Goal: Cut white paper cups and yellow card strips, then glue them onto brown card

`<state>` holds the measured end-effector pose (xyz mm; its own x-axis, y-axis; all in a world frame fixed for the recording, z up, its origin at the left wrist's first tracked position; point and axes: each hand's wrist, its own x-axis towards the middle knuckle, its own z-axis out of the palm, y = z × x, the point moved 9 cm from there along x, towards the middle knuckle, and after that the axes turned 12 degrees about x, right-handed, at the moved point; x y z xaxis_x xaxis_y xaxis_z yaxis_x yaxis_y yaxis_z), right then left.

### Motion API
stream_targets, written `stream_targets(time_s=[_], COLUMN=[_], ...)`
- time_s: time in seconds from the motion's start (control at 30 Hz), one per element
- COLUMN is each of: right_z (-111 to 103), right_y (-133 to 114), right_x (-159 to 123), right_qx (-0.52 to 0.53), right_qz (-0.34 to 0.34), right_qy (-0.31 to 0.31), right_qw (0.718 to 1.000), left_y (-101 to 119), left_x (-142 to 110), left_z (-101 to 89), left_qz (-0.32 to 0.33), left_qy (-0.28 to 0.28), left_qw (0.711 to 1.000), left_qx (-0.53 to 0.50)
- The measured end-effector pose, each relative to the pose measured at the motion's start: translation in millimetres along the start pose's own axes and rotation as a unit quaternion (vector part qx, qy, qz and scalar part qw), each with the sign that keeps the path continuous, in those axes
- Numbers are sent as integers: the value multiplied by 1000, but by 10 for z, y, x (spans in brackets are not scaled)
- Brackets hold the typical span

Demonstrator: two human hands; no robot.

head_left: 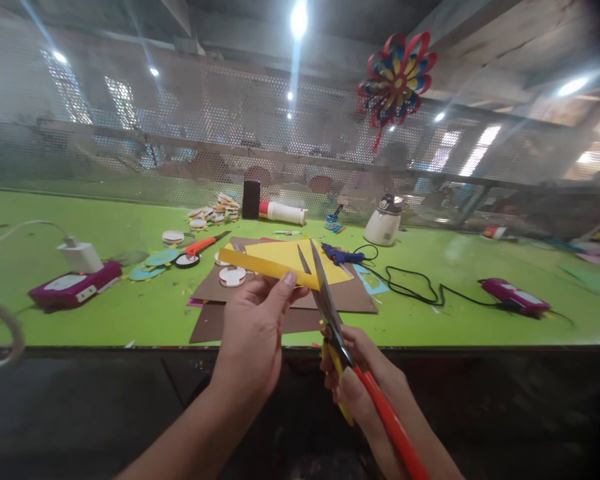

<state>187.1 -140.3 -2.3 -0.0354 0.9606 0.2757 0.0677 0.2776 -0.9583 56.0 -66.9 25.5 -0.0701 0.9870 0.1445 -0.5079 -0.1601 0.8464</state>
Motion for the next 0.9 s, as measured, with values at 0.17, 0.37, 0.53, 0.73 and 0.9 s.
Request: stream_targets(time_s=[0.17, 0.37, 0.53, 0.73, 0.9], right_z=[14, -11, -31, -24, -44], right_y=[-15, 11, 42, 52, -39], right_x=[2, -17, -29, -20, -34], right_qx=[-5, -12, -11, -13, -38], right_qz=[7, 33, 36, 29, 2], right_qy=[-14, -8, 6, 2, 14], right_qw=[1000, 999, 999, 999, 999], left_y=[9, 13, 21, -1, 1], left_x=[-8, -9, -12, -3, 12], left_z=[-1, -3, -6, -24, -12], left_qz=[4, 0, 0, -7, 0], left_qy=[-3, -3, -6, -5, -24], left_qw=[1000, 1000, 1000, 1000, 999], left_qx=[1, 8, 13, 16, 31])
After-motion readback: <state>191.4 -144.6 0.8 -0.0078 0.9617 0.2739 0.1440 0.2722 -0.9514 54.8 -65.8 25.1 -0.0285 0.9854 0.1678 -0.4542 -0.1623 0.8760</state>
